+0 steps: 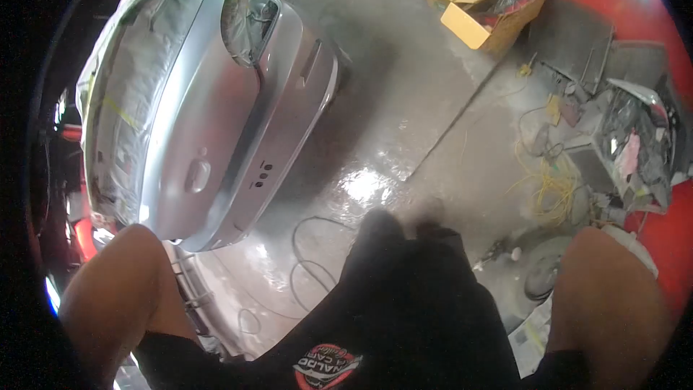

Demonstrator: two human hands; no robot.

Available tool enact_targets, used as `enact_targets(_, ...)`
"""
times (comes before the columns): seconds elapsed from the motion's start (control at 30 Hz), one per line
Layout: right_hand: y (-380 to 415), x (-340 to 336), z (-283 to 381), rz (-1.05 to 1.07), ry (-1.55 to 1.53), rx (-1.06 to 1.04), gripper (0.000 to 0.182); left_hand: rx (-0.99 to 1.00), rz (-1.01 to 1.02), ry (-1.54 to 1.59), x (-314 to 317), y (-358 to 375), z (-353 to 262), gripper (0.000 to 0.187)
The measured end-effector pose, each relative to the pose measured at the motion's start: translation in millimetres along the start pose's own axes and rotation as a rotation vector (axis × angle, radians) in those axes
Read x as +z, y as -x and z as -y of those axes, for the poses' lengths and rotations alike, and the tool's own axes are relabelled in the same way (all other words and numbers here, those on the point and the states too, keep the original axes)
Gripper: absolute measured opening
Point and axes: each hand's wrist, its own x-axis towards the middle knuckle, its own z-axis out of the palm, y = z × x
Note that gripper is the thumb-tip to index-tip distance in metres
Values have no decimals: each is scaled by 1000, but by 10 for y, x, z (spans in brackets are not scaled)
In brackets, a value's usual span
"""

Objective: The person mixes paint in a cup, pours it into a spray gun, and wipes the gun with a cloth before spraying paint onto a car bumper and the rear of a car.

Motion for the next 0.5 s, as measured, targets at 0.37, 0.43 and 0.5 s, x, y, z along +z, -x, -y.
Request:
enact_targets(0.37, 502, 126, -727, 282, 72, 358, 27, -862, -805, 322, 1964, 706, 1206, 45)
enact_targets(0.43, 356, 254, -824, 234, 144, 230, 28, -1253, -542, 530, 3195, 1342, 1251, 45)
enact_targets(0.5, 198, 57, -790, 353, 248, 343, 26, -1498, -82, 724, 4426, 2133, 864, 45)
